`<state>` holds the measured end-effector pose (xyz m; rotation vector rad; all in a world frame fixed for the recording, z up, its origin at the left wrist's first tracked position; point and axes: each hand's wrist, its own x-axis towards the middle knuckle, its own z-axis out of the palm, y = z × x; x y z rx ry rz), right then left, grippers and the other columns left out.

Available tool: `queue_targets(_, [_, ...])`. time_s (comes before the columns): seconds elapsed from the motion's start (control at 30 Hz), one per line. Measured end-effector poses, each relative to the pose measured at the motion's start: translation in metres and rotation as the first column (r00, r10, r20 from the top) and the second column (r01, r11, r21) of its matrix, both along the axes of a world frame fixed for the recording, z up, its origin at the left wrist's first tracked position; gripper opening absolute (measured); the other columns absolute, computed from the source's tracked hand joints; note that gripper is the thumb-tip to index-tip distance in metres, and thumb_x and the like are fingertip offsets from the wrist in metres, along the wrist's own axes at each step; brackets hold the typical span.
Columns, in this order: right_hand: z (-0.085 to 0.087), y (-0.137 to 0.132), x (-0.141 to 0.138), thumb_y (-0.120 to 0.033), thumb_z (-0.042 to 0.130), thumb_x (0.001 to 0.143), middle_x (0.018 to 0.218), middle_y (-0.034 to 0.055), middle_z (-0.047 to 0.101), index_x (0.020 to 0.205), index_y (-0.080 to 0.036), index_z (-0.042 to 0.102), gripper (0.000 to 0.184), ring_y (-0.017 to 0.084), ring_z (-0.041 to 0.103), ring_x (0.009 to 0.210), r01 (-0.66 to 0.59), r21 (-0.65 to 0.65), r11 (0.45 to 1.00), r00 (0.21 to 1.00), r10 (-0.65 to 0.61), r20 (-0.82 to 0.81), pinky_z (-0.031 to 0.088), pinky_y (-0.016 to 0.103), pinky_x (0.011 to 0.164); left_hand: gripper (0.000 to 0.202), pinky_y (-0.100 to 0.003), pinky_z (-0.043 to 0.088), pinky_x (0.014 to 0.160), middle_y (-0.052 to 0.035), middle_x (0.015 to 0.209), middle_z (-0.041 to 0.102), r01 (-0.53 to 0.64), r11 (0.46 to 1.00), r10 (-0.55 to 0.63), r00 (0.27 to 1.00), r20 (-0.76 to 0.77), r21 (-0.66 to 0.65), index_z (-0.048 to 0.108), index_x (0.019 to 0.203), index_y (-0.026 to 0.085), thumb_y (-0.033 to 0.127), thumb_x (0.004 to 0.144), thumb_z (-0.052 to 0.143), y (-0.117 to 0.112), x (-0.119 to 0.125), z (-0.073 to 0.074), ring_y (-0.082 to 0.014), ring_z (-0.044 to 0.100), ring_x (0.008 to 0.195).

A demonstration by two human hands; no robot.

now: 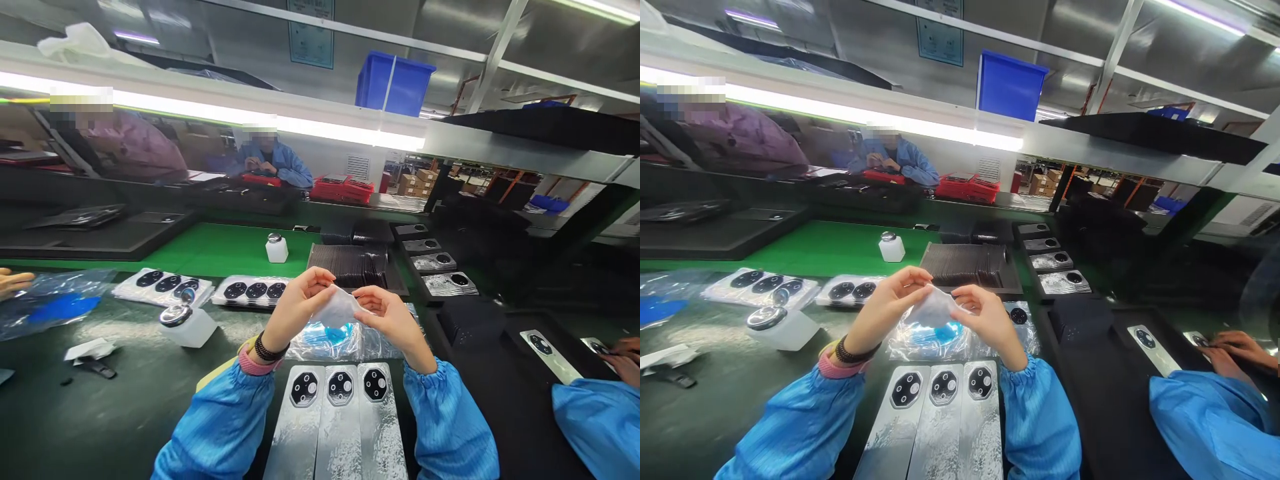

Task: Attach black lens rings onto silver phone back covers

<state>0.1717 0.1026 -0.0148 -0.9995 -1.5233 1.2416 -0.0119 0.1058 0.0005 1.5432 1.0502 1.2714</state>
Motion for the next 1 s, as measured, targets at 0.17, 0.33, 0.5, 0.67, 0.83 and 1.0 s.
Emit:
queue_targets(0.17, [0.0018, -0.0006, 0.0047, -0.026, 0.069, 0.064, 0.071, -0.0039, 0.061, 0.090, -0.022, 0.066, 0.026, 0.013, 0.056, 0.064, 0.014, 0.018, 1.000, 0.999, -0.013, -0.048, 0.043, 0.025, 0.060, 0.031, -0.033, 0.056, 0.070, -0.0057, 0.088, 0.069, 0.052, 0.998, -0.052, 0.999, 0.009, -0.041, 0.061, 0.087, 0.018, 0.033, 0.062, 0.070, 0.0050, -0.0032, -0.0012, -0.0210, 0.067, 0.080])
queue_targets(0.33, [0.0017, -0.0002, 0.0061, -0.026, 0.072, 0.060, 0.074, -0.0039, 0.062, 0.095, -0.022, 0.063, 0.036, 0.012, 0.056, 0.064, 0.035, -0.057, 0.998, 0.989, -0.042, -0.142, 0.042, 0.025, 0.061, 0.034, -0.038, 0.057, 0.079, -0.0074, 0.093, 0.070, 0.073, 0.994, -0.071, 0.997, 0.019, -0.080, 0.062, 0.090, 0.017, 0.030, 0.059, 0.071, 0.0097, -0.0047, -0.0032, -0.0230, 0.068, 0.086])
queue_targets(0.5, [0.0025, -0.0003, 0.0062, -0.025, 0.073, 0.058, 0.077, -0.0034, 0.064, 0.095, -0.023, 0.063, 0.038, 0.013, 0.056, 0.066, 0.036, -0.096, 0.995, 0.982, -0.053, -0.182, 0.042, 0.024, 0.062, 0.035, -0.040, 0.055, 0.085, -0.0084, 0.097, 0.070, 0.069, 0.994, -0.067, 0.997, 0.024, -0.089, 0.062, 0.092, 0.017, 0.031, 0.060, 0.072, 0.0096, -0.0074, -0.0034, -0.0251, 0.068, 0.093])
queue_targets(0.67, [0.0060, -0.0017, 0.0065, -0.026, 0.073, 0.057, 0.075, -0.0036, 0.062, 0.093, -0.023, 0.061, 0.038, 0.014, 0.056, 0.067, 0.039, -0.121, 0.992, 0.972, -0.065, -0.225, 0.044, 0.025, 0.062, 0.036, -0.041, 0.055, 0.088, -0.0087, 0.102, 0.071, 0.084, 0.994, -0.083, 0.996, 0.017, -0.077, 0.062, 0.094, 0.017, 0.031, 0.062, 0.072, 0.0093, -0.0076, -0.0046, -0.0266, 0.067, 0.100])
queue_targets(0.83, [0.0081, -0.0025, 0.0045, -0.026, 0.073, 0.054, 0.069, -0.0054, 0.058, 0.091, -0.024, 0.058, 0.040, 0.013, 0.053, 0.062, 0.012, -0.170, 0.985, 0.951, -0.064, -0.303, 0.043, 0.024, 0.060, 0.036, -0.040, 0.056, 0.084, -0.0082, 0.099, 0.072, 0.121, 0.989, -0.123, 0.992, -0.019, -0.087, 0.064, 0.093, 0.018, 0.030, 0.061, 0.074, 0.0097, -0.0068, -0.0047, -0.0269, 0.068, 0.097])
queue_targets(1.0, [0.0095, -0.0035, 0.0044, -0.026, 0.070, 0.054, 0.065, -0.0065, 0.055, 0.087, -0.023, 0.057, 0.036, 0.011, 0.050, 0.059, 0.003, -0.182, 0.983, 0.949, -0.060, -0.308, 0.039, 0.023, 0.056, 0.026, -0.036, 0.058, 0.079, -0.0070, 0.097, 0.073, 0.145, 0.989, -0.147, 0.982, -0.121, -0.025, 0.066, 0.091, 0.019, 0.031, 0.068, 0.069, 0.0027, -0.0036, -0.0019, -0.0246, 0.068, 0.093])
